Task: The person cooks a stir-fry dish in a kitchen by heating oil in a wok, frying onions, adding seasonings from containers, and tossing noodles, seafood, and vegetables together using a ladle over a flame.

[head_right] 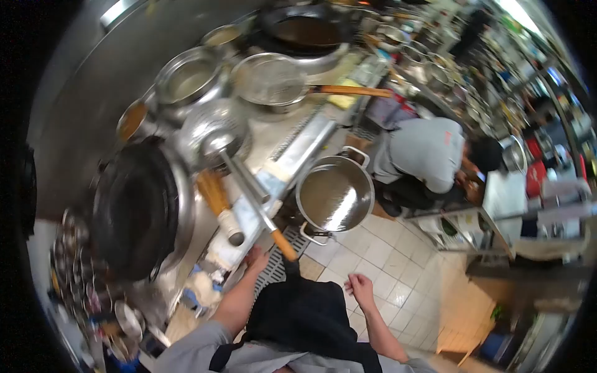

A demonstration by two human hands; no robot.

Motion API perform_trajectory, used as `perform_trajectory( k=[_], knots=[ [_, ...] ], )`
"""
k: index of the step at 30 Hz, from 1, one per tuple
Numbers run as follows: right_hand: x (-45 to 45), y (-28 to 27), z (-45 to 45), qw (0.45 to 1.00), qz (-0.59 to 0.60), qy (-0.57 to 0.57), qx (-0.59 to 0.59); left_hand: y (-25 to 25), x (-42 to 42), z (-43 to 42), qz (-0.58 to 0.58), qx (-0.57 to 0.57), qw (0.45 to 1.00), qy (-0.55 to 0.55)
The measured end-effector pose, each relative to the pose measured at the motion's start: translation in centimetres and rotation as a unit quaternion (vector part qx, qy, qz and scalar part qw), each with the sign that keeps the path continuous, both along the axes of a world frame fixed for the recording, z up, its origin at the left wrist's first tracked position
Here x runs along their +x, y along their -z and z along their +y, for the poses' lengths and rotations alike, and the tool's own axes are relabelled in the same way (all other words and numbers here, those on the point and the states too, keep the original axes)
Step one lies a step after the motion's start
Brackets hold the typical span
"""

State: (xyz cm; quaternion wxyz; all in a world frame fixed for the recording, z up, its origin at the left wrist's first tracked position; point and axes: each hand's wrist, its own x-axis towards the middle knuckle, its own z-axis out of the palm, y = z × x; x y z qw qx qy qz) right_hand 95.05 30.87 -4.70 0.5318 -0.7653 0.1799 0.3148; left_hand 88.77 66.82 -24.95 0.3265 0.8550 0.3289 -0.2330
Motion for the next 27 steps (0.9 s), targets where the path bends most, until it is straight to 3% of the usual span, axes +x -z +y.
perform_trajectory(
  k=[4, 7, 8, 10, 13, 15, 18, 21, 23, 27],
  knots=[
    [6.3, -3.8, 12.6, 0.981, -0.086, -0.104, 0.137, -3.2, -1.9, -1.9, -0.085, 0.004, 0.992, -0.09],
    [7.6, -2.3, 18.5, 0.954, -0.066, -0.217, 0.195, -7.1, -4.4, -3.0, -0.055, 0.017, 0.994, -0.09],
    [7.3, -4.5, 20.8, 0.943, 0.022, -0.211, 0.256, -9.2, -6.2, -2.7, -0.078, -0.014, 0.994, -0.072],
    [6.9, -6.0, 23.4, 0.946, 0.026, -0.244, 0.214, -10.5, -10.2, -2.7, -0.126, -0.038, 0.99, -0.05],
    [8.0, -6.5, 24.6, 0.952, 0.003, -0.293, 0.093, -9.7, -18.5, -2.5, -0.07, -0.033, 0.995, -0.069],
    [8.2, -9.1, 25.3, 0.942, -0.006, -0.29, 0.167, -9.7, -24.9, -2.8, -0.004, -0.019, 0.982, -0.186],
    [5.4, -13.8, 26.8, 0.923, -0.052, -0.327, 0.195, -10.3, -34.7, -2.4, 0.014, -0.012, 0.947, -0.32],
    [0.4, -15.2, 29.6, 0.889, 0.036, -0.328, 0.317, -10.7, -43.3, -3.1, 0.056, 0.024, 0.894, -0.443],
    [-4.9, -17.0, 33.9, 0.872, 0.089, -0.338, 0.343, -9.2, -49.6, -3.4, 0.06, 0.033, 0.885, -0.461],
    [-16.0, -18.1, 42.2, 0.82, 0.01, -0.464, 0.334, -10.2, -58.3, -0.6, 0.039, 0.028, 0.872, -0.487]
  ],
)
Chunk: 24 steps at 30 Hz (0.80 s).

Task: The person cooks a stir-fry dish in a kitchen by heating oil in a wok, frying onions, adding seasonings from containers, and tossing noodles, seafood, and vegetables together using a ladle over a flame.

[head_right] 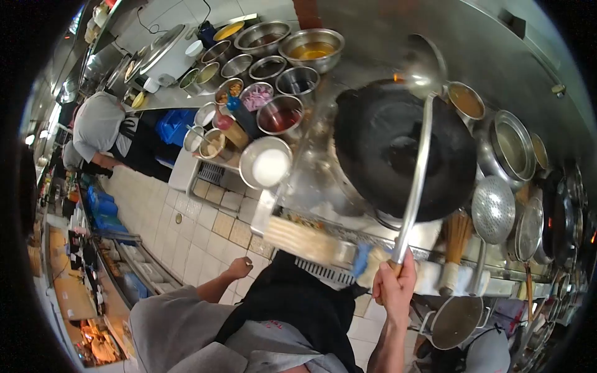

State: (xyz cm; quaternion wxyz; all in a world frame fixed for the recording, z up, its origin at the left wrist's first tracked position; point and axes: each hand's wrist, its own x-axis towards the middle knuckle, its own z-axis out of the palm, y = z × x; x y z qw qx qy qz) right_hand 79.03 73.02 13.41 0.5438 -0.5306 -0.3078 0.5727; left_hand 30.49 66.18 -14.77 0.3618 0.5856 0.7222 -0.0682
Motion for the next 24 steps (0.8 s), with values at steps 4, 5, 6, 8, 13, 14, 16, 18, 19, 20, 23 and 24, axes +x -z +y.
perform_trajectory(
  k=[4, 5, 6, 8, 13, 14, 16, 18, 19, 20, 23, 24],
  knots=[
    [-11.7, -3.3, 11.7, 0.999, -0.001, -0.047, 0.002, 1.5, -9.7, 3.8, -0.023, 0.019, 0.999, 0.017],
    [-14.3, -4.2, 15.2, 0.999, -0.006, -0.053, 0.009, 0.0, -11.2, 6.0, -0.023, 0.021, 1.0, 0.004],
    [-16.5, -4.7, 18.6, 0.998, -0.012, -0.06, 0.019, -1.4, -12.5, 7.8, -0.023, 0.025, 0.999, -0.008],
    [-19.7, -4.0, 25.7, 0.995, -0.07, -0.073, 0.003, -3.8, -14.9, 10.3, -0.093, 0.095, 0.99, -0.056],
    [-23.1, -2.0, 39.8, 0.975, -0.205, -0.085, -0.012, -10.5, -17.5, 14.4, -0.167, 0.176, 0.961, -0.134],
    [-23.6, -1.7, 41.7, 0.972, -0.214, -0.088, -0.035, -11.9, -17.6, 15.2, -0.203, 0.179, 0.95, -0.154],
    [-24.3, -1.9, 42.9, 0.98, -0.164, -0.084, -0.074, -17.2, -16.7, 17.6, -0.273, 0.182, 0.924, -0.197],
    [-25.0, -2.6, 42.9, 0.991, -0.042, -0.067, -0.104, -21.0, -16.6, 20.1, -0.29, 0.209, 0.918, -0.173],
    [-25.3, -2.4, 42.5, 0.991, 0.009, -0.054, -0.123, -22.4, -16.6, 21.6, -0.298, 0.223, 0.914, -0.162],
    [-25.6, -2.3, 42.1, 0.988, 0.078, -0.049, -0.127, -23.6, -16.8, 23.1, -0.296, 0.254, 0.911, -0.13],
    [-25.5, -1.9, 40.1, 0.956, 0.265, -0.044, -0.121, -26.0, -17.0, 28.5, -0.305, 0.324, 0.894, -0.044],
    [-25.2, -2.1, 39.1, 0.941, 0.314, -0.056, -0.11, -26.6, -16.8, 30.6, -0.32, 0.336, 0.885, -0.025]
  ],
)
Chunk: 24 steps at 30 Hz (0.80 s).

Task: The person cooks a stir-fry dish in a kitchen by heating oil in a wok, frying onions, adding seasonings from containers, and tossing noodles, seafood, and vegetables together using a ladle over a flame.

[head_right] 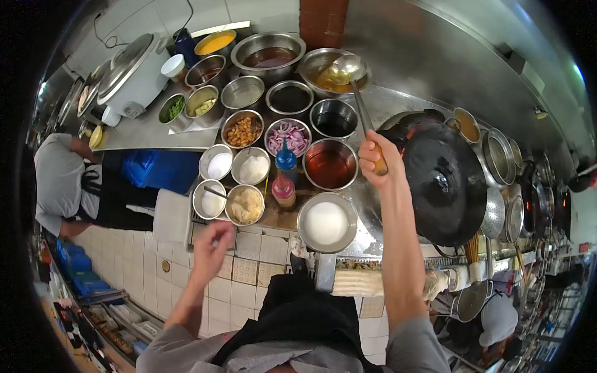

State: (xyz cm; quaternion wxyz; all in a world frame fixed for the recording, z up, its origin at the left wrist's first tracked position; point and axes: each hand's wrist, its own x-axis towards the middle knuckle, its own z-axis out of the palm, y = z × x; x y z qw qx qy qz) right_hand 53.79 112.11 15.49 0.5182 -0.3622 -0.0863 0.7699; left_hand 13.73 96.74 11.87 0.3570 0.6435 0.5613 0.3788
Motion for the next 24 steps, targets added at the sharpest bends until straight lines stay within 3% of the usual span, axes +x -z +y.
perform_trajectory(
  k=[4, 6, 8, 11, 12, 13, 14, 15, 16, 17, 18, 19, 20, 21, 24],
  knots=[
    [0.6, -1.2, -5.6, 0.98, 0.189, 0.036, 0.042, -2.9, 3.2, 9.2, -0.001, -0.002, 0.999, 0.046],
    [0.9, -1.9, -10.5, 0.961, 0.253, 0.086, 0.068, 0.5, 5.8, 17.3, 0.004, 0.082, 0.992, 0.097],
    [1.3, -1.4, -15.0, 0.95, 0.272, 0.113, 0.103, 1.1, 7.8, 21.7, 0.092, 0.071, 0.978, 0.173],
    [1.3, -0.6, -21.5, 0.97, 0.139, 0.181, 0.08, 5.2, 10.0, 27.2, 0.215, 0.253, 0.902, 0.277],
    [1.3, -0.8, -24.0, 0.968, 0.076, 0.232, 0.064, 7.9, 10.3, 29.2, 0.002, 0.042, 0.956, 0.291],
    [1.0, -1.4, -25.6, 0.966, -0.025, 0.259, -0.001, 10.0, 11.2, 31.1, -0.124, -0.182, 0.923, 0.317],
    [0.8, -2.1, -26.8, 0.944, -0.118, 0.298, -0.082, 12.1, 12.2, 33.1, -0.223, -0.392, 0.853, 0.263],
    [1.1, -2.2, -28.1, 0.946, -0.157, 0.28, -0.048, 19.0, 11.5, 38.7, -0.25, -0.501, 0.804, 0.2],
    [1.5, -2.3, -29.5, 0.933, -0.241, 0.258, -0.065, 19.6, 10.7, 40.4, 0.055, -0.264, 0.87, 0.412],
    [1.7, -2.6, -30.5, 0.914, -0.3, 0.265, -0.067, 20.1, 10.0, 41.8, 0.341, 0.068, 0.816, 0.462],
    [1.9, -2.7, -31.4, 0.897, -0.357, 0.252, -0.067, 24.3, 9.3, 44.9, 0.316, 0.165, 0.819, 0.45],
    [2.1, -2.7, -32.5, 0.892, -0.363, 0.261, -0.063, 23.6, 9.6, 43.4, 0.34, 0.227, 0.805, 0.43],
    [2.4, -2.5, -33.1, 0.891, -0.37, 0.259, -0.052, 15.7, 13.0, 37.0, 0.46, 0.068, 0.791, 0.398],
    [2.3, -2.3, -33.1, 0.891, -0.378, 0.248, -0.04, 14.6, 14.0, 35.3, 0.48, 0.065, 0.798, 0.358],
    [2.4, -1.5, -34.5, 0.886, -0.364, 0.285, -0.025, 16.1, 13.7, 35.8, 0.439, 0.2, 0.793, 0.372]
  ],
)
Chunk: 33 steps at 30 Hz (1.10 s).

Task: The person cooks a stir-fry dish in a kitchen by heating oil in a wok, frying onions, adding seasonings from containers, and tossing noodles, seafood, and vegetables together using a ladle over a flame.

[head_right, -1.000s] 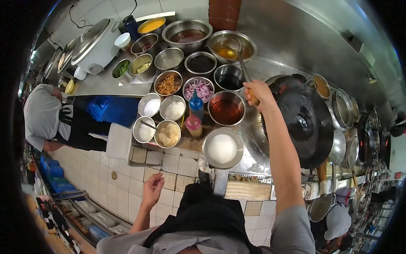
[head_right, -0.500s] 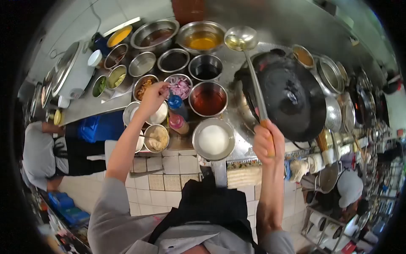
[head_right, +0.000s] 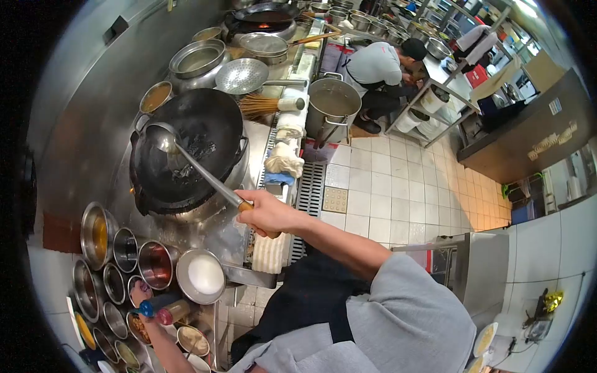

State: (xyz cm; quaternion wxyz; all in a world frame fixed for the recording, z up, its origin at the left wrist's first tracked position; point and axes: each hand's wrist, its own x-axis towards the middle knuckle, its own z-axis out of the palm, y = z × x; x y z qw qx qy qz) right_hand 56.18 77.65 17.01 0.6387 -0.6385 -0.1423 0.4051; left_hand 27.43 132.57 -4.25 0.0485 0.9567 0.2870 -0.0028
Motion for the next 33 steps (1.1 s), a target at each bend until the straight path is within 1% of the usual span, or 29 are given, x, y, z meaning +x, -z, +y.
perform_trajectory(
  k=[2, 4, 5, 8, 11, 14, 16, 18, 21, 23, 24, 25, 27, 29, 30, 33],
  knots=[
    [-0.2, -0.5, -0.5, 1.0, -0.006, 0.01, -0.004, 0.0, 0.1, 0.0, -0.025, 0.005, 1.0, -0.002],
    [-0.2, -0.7, -0.8, 1.0, -0.018, 0.015, -0.012, -1.7, -0.1, -1.1, -0.041, 0.028, 0.999, 0.015],
    [-0.2, -0.7, -0.9, 1.0, -0.017, 0.017, -0.009, -2.9, 0.0, -1.3, -0.032, 0.014, 0.999, 0.034],
    [-0.2, -0.4, -1.3, 1.0, -0.01, 0.017, -0.002, -3.6, -1.3, -1.1, -0.103, -0.034, 0.994, -0.026],
    [-0.1, 0.2, -1.5, 1.0, -0.002, 0.018, -0.002, -3.9, -2.4, -1.5, -0.145, -0.04, 0.983, -0.108],
    [0.0, 0.7, -1.4, 1.0, -0.001, 0.021, -0.004, -3.4, -3.5, -1.0, -0.227, -0.039, 0.968, -0.102],
    [0.2, 0.8, -1.3, 1.0, 0.005, 0.017, 0.0, -2.3, -4.4, -0.4, -0.301, -0.194, 0.923, -0.142],
    [0.5, 1.1, -1.2, 1.0, 0.004, 0.006, -0.005, -0.3, -5.4, 0.7, -0.367, -0.344, 0.846, -0.177],
    [0.6, 1.5, -1.0, 1.0, 0.0, -0.001, -0.002, 2.7, -6.4, 4.5, -0.247, -0.367, 0.886, -0.138],
    [0.6, 1.6, -1.0, 1.0, 0.0, -0.001, 0.005, 5.6, -5.3, 6.3, -0.27, -0.258, 0.926, -0.05],
    [0.5, 1.5, -1.0, 1.0, 0.001, -0.001, 0.009, 5.6, -4.6, 6.0, -0.28, -0.202, 0.939, -0.005],
    [0.5, 1.4, -1.1, 1.0, 0.003, -0.001, 0.014, 5.6, -4.2, 5.8, -0.254, -0.189, 0.948, -0.019],
    [0.4, 0.9, -1.4, 1.0, 0.016, -0.003, 0.0, 2.6, -1.6, 2.1, -0.203, -0.162, 0.964, -0.047],
    [0.3, 0.5, -1.5, 1.0, 0.018, -0.001, -0.009, 2.7, -1.5, 2.7, -0.086, -0.071, 0.993, -0.026],
    [0.3, 0.4, -1.6, 1.0, 0.013, 0.003, -0.012, 2.5, -1.4, 2.8, -0.026, -0.024, 0.999, -0.015],
    [0.4, 0.4, -1.8, 1.0, 0.011, 0.011, -0.011, 2.0, -1.1, 2.4, -0.017, -0.008, 0.998, -0.066]
  ],
)
